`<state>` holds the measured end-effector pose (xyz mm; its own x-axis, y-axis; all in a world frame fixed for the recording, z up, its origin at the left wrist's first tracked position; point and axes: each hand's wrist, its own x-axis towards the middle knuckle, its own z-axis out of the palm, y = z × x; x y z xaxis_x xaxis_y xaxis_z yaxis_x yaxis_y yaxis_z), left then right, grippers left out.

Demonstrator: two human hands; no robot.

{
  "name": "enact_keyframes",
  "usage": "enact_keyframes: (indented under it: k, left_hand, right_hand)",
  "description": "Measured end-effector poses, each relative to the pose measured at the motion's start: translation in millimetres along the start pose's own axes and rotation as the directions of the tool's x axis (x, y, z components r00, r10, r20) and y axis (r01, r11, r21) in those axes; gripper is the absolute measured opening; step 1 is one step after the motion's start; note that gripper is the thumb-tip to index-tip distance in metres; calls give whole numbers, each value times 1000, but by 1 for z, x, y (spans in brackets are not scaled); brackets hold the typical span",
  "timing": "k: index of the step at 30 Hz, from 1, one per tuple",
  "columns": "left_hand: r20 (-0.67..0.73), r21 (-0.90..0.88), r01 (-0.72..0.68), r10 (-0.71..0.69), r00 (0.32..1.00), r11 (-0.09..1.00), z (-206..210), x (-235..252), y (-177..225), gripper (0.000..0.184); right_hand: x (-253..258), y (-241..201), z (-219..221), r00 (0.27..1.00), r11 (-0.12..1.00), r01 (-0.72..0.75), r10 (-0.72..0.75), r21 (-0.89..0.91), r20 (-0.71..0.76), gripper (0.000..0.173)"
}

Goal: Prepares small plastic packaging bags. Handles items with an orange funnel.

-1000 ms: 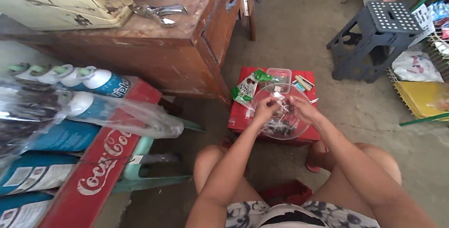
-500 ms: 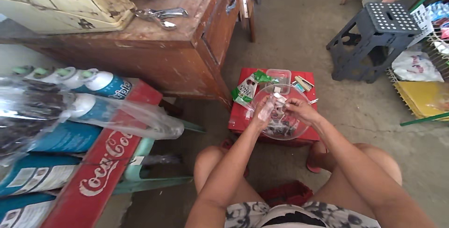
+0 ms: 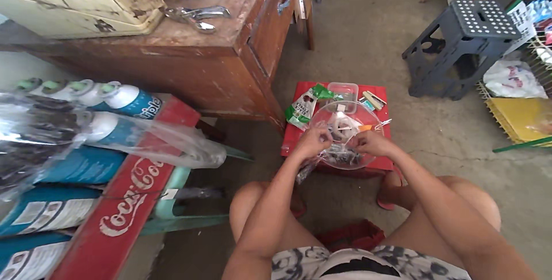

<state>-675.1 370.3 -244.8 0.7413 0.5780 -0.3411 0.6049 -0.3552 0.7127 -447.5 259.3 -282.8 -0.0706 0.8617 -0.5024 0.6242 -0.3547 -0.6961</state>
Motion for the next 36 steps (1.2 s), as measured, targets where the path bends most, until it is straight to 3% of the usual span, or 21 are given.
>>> enact_keyframes:
  k: [2,4,7,9,10,13,14,16,19,21,25,31,36]
  left_hand:
    - [114,257,29,-60,992,966,1,-4,-6,22]
    - [108,358,27,-70,992,933,5,-7,-3,26]
    - [-27,346,-105,122,992,932,17,-2,4,27]
    - [-11,362,-222,242,970,905,34,12,-3,28]
    - [41,390,-229,231,972,892,42,17,-7,31]
    - [176,484,-92,7,984,870,52,27,-6,40]
    - [141,474,-57,-12,990,879,52,28,-3,42]
    - [-71,395,-20,52,996,919,48,31,2,36]
    - [-304,327,-42,147,941,944,47,47,-6,36]
    - [-291,332,-38,141,946,942,50,57,-11,43]
    - [-229,341,92,-12,973,936,51,65,-10,28]
    - [-260,296,131,-52,964,946,44,64,-11,26]
    - [-255,260,111,-43,966,959,43,63,-12,25]
  right_hand:
    - [3,2,6,997,990,9,3,-142,79,25]
    - [5,-2,9,996,971,-12,33,-240,83,28]
    - [13,-10,7,998,947,-57,67,-317,21,35]
    - [22,-9,10,996,934,-82,91,-347,12,38]
    - [26,-9,12,993,926,-102,114,-364,11,40]
    - [31,-15,12,989,900,-140,144,-413,-20,49]
    - [31,-18,9,989,897,-148,143,-417,-43,50]
    - [33,-20,5,989,905,-148,126,-399,-82,50]
    - [39,-16,5,991,925,-112,77,-362,-109,46]
    - [44,-13,9,991,942,-74,33,-326,-128,43]
    - [50,-9,20,981,964,23,-73,-266,-179,34]
    - [64,8,45,956,900,106,-209,-422,-206,32]
    - [57,-1,50,966,879,98,-197,-467,-168,31]
